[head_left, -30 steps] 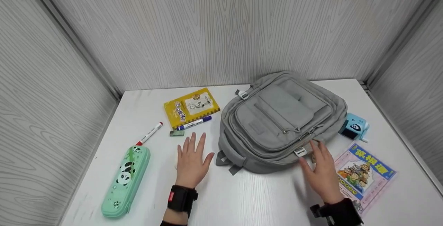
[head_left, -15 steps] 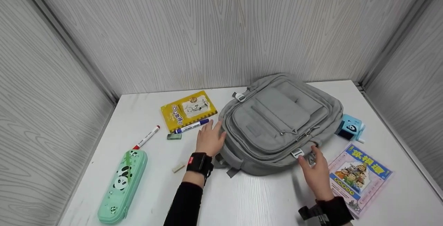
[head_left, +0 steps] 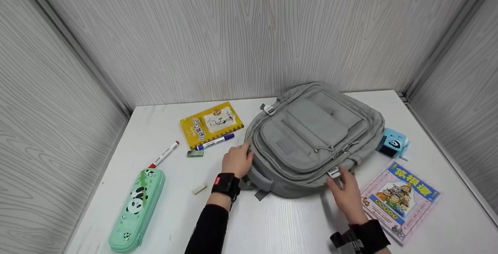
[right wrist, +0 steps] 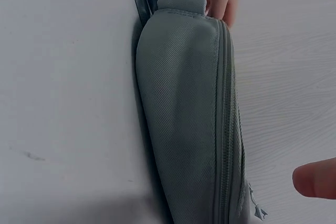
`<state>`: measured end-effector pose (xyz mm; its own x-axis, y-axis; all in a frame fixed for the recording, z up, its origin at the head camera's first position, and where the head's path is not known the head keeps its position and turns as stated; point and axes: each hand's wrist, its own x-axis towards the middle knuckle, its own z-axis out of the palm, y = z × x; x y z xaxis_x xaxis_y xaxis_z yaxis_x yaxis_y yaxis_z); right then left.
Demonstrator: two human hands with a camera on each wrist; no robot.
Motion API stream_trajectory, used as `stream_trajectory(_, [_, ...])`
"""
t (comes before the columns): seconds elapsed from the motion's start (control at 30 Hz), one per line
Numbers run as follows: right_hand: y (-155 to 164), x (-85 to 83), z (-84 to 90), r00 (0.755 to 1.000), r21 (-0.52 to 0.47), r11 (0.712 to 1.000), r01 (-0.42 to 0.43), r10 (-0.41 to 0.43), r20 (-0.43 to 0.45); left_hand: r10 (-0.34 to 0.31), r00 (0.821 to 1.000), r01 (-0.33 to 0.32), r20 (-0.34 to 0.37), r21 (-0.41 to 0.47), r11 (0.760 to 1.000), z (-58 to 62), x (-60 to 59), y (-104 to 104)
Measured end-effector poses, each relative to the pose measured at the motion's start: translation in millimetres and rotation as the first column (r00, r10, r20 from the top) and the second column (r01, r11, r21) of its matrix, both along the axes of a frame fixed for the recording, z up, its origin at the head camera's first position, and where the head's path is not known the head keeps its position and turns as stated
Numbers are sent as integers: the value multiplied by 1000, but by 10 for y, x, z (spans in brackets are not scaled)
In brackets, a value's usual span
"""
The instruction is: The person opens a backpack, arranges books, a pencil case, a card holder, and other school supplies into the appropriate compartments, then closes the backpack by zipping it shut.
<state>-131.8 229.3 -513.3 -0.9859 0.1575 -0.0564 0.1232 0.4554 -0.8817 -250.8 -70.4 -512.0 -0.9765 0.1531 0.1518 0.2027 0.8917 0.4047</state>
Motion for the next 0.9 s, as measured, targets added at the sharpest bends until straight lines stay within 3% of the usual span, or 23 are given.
stream_trajectory(0.23, [-22, -60, -12, 999, 63, 998, -16, 13, 51, -38, 996, 37, -86, -13, 999, -90, 185, -86])
stream_trajectory(0.57, [-4, -185, -17, 996, 141, 987, -80, 73, 57, -124, 980, 111, -158, -88, 990, -79, 691, -164])
stream_trajectory(0.9, [22, -368, -18, 994, 193, 975, -109, 109, 9, -148, 959, 92, -240, -230, 969, -80, 1103, -73])
